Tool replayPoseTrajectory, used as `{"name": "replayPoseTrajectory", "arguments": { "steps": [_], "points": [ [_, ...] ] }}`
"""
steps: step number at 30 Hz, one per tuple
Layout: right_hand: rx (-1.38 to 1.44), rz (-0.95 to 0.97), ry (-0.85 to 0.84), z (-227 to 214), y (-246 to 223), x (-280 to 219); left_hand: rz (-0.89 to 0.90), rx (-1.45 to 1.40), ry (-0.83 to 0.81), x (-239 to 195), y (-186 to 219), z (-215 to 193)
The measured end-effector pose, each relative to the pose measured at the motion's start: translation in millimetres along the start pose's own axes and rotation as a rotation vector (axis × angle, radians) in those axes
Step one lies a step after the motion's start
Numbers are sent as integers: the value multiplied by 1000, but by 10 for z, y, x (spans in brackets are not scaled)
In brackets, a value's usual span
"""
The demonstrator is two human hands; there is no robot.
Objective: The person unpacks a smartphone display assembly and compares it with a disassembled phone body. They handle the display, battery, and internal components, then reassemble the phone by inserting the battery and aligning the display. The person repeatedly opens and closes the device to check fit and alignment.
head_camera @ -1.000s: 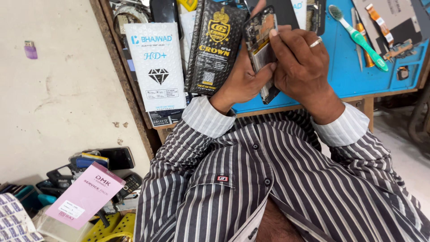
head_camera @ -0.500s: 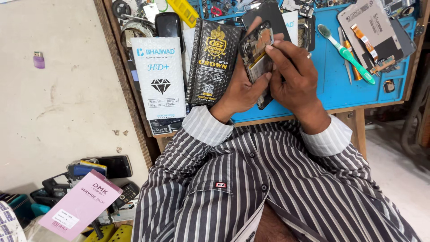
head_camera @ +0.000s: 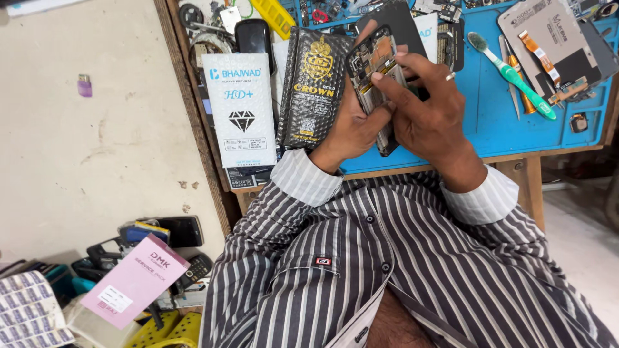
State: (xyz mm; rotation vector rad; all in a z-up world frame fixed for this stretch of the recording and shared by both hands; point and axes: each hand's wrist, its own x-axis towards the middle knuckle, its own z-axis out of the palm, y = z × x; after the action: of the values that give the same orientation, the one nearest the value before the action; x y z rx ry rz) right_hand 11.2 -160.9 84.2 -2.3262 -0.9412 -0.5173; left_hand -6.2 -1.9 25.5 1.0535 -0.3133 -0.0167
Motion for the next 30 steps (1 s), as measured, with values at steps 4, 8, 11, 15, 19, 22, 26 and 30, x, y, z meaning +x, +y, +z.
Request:
{"name": "replayPoseTrajectory", "arguments": {
  "steps": [4, 8, 11, 15, 19, 22, 26, 30],
  "points": [
    [-28, -9, -6, -9, -26, 5, 10, -8, -4, 13, -7, 34],
    [59, 18, -25, -30, 10, 38, -34, -40, 43, 24, -1, 49],
    [187, 29, 73, 23, 59, 54, -39, -53, 21, -4, 19, 14],
    [171, 99, -15, 16, 78, 6, -36, 31, 5, 32, 22, 52],
    [280, 150, -91, -85, 106, 24, -78, 85, 9, 69, 57, 97],
    [539, 151, -123, -206, 161, 81, -116, 105, 79, 92, 118, 88],
    [421, 116, -211, -265, 122, 48, -174, 69, 169, 170, 207, 92],
    [492, 190, -173, -264, 178, -39, -126, 111, 130, 225, 291, 112]
  ]
}}
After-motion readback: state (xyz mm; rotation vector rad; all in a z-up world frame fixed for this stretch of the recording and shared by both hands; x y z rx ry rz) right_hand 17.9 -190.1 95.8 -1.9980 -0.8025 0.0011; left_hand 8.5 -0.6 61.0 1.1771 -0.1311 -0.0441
